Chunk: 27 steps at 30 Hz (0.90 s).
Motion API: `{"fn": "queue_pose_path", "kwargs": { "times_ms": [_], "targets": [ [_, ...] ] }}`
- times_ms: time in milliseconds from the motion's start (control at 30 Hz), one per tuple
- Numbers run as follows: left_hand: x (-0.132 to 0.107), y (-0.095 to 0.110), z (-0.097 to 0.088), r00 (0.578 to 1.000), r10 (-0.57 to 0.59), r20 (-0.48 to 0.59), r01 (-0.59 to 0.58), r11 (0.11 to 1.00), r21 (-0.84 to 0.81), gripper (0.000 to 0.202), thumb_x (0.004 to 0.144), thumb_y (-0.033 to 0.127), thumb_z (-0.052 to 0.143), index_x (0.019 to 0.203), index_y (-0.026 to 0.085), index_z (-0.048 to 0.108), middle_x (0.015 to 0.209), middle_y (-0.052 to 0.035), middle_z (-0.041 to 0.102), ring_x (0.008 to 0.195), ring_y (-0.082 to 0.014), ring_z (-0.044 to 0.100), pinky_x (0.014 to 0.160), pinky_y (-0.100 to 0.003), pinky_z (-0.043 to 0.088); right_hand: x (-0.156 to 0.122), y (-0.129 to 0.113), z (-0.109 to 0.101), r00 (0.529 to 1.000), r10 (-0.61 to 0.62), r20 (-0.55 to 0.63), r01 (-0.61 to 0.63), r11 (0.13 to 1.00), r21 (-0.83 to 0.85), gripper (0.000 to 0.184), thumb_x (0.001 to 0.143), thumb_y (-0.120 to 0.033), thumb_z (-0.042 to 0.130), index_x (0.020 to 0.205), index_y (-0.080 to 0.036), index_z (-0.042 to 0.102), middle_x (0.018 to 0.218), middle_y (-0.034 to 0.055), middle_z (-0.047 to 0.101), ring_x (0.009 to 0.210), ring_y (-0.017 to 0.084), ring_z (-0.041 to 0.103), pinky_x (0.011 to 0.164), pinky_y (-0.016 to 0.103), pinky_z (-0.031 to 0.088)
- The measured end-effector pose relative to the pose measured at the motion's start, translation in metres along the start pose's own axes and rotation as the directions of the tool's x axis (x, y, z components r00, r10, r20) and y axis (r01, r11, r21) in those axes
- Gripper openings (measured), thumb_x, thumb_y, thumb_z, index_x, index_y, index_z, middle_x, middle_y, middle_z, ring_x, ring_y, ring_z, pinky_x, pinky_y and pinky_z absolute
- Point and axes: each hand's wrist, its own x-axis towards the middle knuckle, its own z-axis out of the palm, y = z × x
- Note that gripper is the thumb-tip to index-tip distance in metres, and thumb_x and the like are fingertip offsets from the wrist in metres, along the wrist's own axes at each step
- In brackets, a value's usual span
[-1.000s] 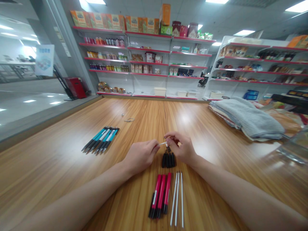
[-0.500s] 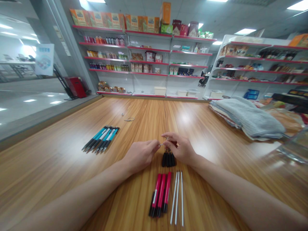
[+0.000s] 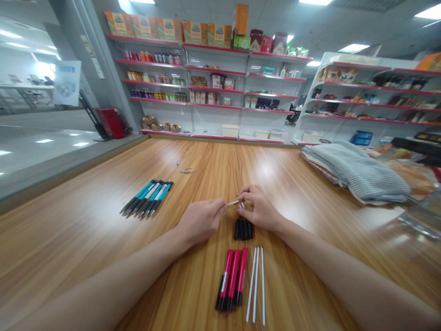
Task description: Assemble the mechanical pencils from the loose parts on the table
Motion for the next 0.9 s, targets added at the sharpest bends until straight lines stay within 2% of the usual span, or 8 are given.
{"fn": "queue_pose_path", "kwargs": {
  "times_ms": [167,333,533,700,900],
  "targets": [
    [0.0,0.0,0.0018,1.0,0.007,0.002,-0.007,1.0,-0.017,0.025,0.098,0.033,0.032,0.085,0.022,0.051,0.078,0.0,0.064,0.07,-0.016,0.06,0.059,-0.025,0.033,0.0003,0.002,-0.0015,0.999,-0.015,0.045,0.014,1.0,0.023,0.026,0.071,-0.01,0.069,0.093,-0.024,0.069,0.102,0.0049,0.054,0.102,0.021,0.048,0.093,0.039,0.041],
    [0.0009,-0.0003,0.0037,1.0,0.005,-0.003,-0.005,1.0,-0.029,0.026,0.098,0.034,0.032,0.084,0.023,0.051,0.077,-0.0002,0.063,0.07,-0.0165,0.06,0.059,-0.025,0.034,0.001,0.0041,0.0003,0.999,0.005,0.046,-0.006,1.0,0.019,0.016,0.075,-0.019,0.07,0.09,-0.023,0.07,0.099,0.0054,0.055,0.1,0.021,0.049,0.092,0.039,0.041],
    [0.0011,-0.0002,0.0026,1.0,0.01,-0.02,-0.013,0.993,-0.115,0.025,0.098,0.033,0.033,0.084,0.022,0.051,0.076,0.0003,0.062,0.067,-0.0142,0.058,0.058,-0.024,0.034,0.0021,0.0012,-0.0004,0.997,-0.023,0.069,0.022,1.0,0.01,0.012,0.077,-0.019,0.069,0.087,-0.024,0.072,0.099,0.0056,0.055,0.099,0.02,0.05,0.092,0.039,0.04],
    [0.0011,0.0005,0.0028,0.999,0.041,-0.008,-0.042,0.979,-0.198,0.026,0.097,0.031,0.034,0.084,0.021,0.053,0.079,-0.0004,0.063,0.07,-0.0134,0.059,0.063,-0.023,0.038,0.0017,0.0015,0.001,0.996,-0.023,0.088,0.023,1.0,0.001,0.008,0.076,-0.024,0.072,0.084,-0.023,0.073,0.096,0.0055,0.056,0.096,0.02,0.051,0.089,0.038,0.041],
    [0.0002,0.0018,0.002,0.999,0.047,0.002,-0.045,0.976,-0.214,0.028,0.097,0.032,0.033,0.083,0.02,0.054,0.08,-0.0017,0.064,0.071,-0.014,0.059,0.064,-0.024,0.039,0.0011,0.0041,0.0049,0.995,-0.035,0.097,0.038,0.999,-0.021,0.006,0.076,-0.024,0.072,0.082,-0.023,0.073,0.095,0.005,0.056,0.096,0.02,0.05,0.089,0.039,0.041]
  ]
}}
